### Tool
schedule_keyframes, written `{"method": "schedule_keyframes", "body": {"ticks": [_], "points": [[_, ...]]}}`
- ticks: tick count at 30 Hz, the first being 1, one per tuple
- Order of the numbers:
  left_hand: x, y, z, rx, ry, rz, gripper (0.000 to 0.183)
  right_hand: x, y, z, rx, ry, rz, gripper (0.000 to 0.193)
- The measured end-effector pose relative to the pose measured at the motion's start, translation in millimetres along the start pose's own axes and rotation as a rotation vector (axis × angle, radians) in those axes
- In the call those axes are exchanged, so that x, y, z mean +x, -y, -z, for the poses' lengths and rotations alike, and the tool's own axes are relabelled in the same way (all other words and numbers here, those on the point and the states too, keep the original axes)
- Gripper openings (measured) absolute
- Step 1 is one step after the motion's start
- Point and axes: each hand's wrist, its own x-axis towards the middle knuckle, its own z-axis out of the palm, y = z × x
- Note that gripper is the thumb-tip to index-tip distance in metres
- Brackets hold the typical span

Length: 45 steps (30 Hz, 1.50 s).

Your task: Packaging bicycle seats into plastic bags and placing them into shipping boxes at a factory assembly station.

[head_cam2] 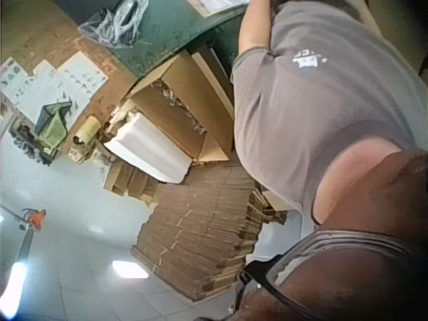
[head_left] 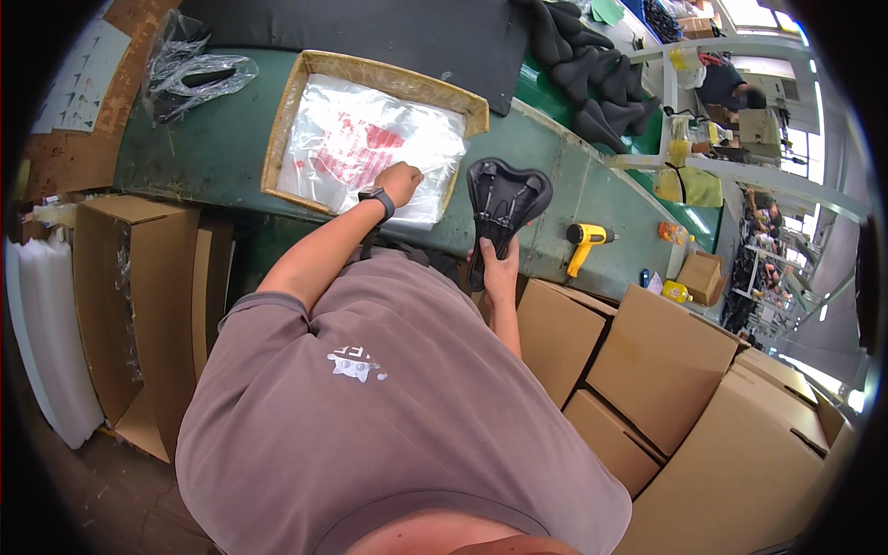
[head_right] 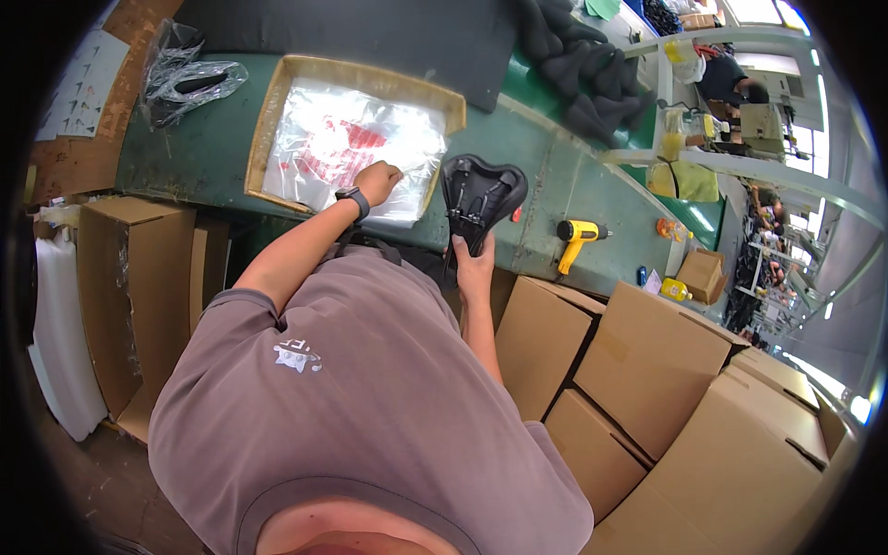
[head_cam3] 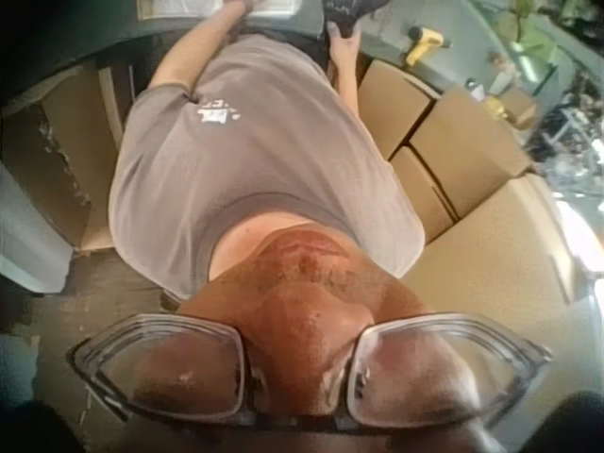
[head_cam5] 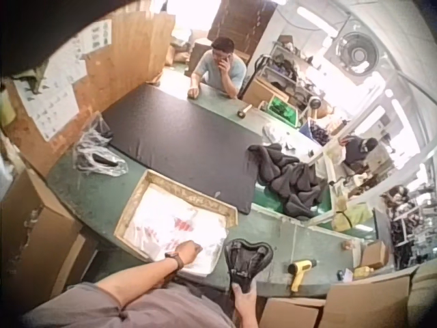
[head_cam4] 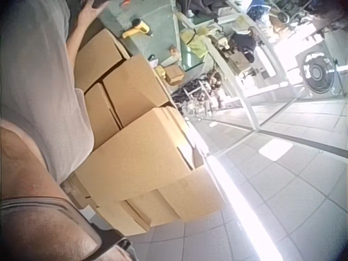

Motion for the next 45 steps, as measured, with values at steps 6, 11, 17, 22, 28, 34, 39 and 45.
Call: {"method": "schedule_keyframes", "body": {"ticks": [6, 11, 17, 22, 28, 34, 39, 45], "points": [[0.1, 55.2, 19.1, -0.238, 0.126, 0.141, 0.027, 64.2, -20.3, -67.3, -0.448, 0.291, 0.073, 0.084], [-11.3, 52.0, 44.8, -0.247, -0.388, 0.291, 0.027, 99.6, -89.2, -63.6, -0.692, 0.251, 0.547, 0.075], [-39.4, -32.2, 160.9, -0.623, -0.461, 0.220, 0.034, 59.0, 6.3, -69.1, 0.372, 0.517, -0.297, 0.056], [-72.2, -79.7, 204.9, -0.002, -0.326, -0.176, 0.020, 76.4, 86.8, -91.5, 0.478, 0.830, -0.290, 0.091], [-121.6, -143.6, 199.6, 0.053, 0.035, -0.013, 0.022, 82.7, 116.7, -112.4, 0.387, 0.888, -0.508, 0.040], [-182.0, -129.4, 238.8, -1.711, -0.547, 0.178, 0.027, 98.5, 93.3, -88.7, 0.636, 0.772, -0.576, 0.042], [-200.3, -99.8, 277.5, -1.827, -0.606, 0.191, 0.026, 106.5, 110.4, -58.2, 0.603, 1.083, -0.304, 0.041], [-133.2, -209.2, 295.0, -0.570, -0.427, -0.153, 0.016, 94.3, 180.6, -90.5, -0.542, 0.711, 0.296, 0.117]]}}
